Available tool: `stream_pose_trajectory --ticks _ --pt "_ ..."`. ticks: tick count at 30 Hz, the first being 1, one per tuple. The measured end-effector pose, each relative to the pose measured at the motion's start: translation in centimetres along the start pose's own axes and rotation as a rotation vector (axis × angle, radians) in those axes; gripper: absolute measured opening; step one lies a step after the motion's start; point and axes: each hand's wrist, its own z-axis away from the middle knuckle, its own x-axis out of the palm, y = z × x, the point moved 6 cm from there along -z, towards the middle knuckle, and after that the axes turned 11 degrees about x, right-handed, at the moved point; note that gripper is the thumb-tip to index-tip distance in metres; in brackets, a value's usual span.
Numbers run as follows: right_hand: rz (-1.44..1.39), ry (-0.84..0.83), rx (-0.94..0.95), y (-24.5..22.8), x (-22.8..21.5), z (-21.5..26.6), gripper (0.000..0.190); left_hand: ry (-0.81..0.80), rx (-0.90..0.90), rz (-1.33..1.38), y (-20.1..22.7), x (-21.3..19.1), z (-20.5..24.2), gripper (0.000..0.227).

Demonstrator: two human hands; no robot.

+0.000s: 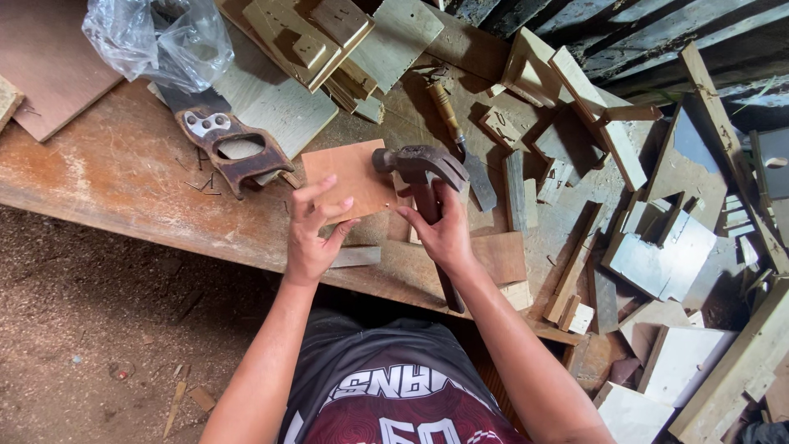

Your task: The person assembles small wooden frames by hand, aligning thin wooden strips with square wooden pieces and securing them with nails using a hammer. The person repeatedly positions the strips, hammers nails into the wood, and adjusts the pieces on a cluttered workbench.

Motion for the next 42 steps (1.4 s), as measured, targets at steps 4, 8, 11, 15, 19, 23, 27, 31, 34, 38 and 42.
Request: stream_pose_trajectory --ticks 4,8,11,15,19,23,27,31,34,38,42 --pt "0.111 -0.060 -0.014 -2.2 -3.2 1.8 0.030 -0.058 0.005 0.082 0.9 -0.4 -0.6 0.032" --pt "0.243 -0.290 0.112 -4.6 -6.8 4.3 0.037 -0.120 0.015 0.080 1.3 -0.7 -1.0 0.028" --pt "0.264 -0.329 -0.023 -8.1 -7.7 4.7 0.041 -0.119 0.023 0.140 1.5 -0.3 -0.9 0.024" --pt "0.383 -0.413 0.064 -10.0 -7.5 2.9 0.033 -0.047 0.005 0.177 1.1 0.7 -0.4 0.023" --pt "0.511 -0.485 -0.032 -10.9 -7.6 0.6 0.034 -0.038 0.035 0.102 0.8 1.0 0.2 0.026" --pt "0.452 -0.566 0.006 -10.6 -7.4 -1.8 0.034 -0.039 0.054 0.098 0.4 0.6 0.3 0.027" --pt "0.372 -0.593 0.118 -9.7 -7.4 -2.6 0.036 -0.057 0.021 0.148 0.4 1.0 0.8 0.027" --pt "0.420 -0.475 -0.085 -9.7 -6.8 -2.3 0.039 -0.033 0.133 -0.019 1.7 0.3 0.7 0.023" --pt "0.338 -0.388 0.052 -7.3 -6.2 -1.3 0.042 0.038 0.138 -0.125 2.8 -0.6 1.1 0.035" --pt "0.211 -0.258 0.008 -5.2 -5.6 0.4 0.039 0.162 0.068 0.206 3.2 -0.1 1.6 0.078" --pt "0.037 -0.235 0.224 -2.7 -4.9 1.8 0.038 0.215 -0.009 0.311 3.5 0.6 2.5 0.102"
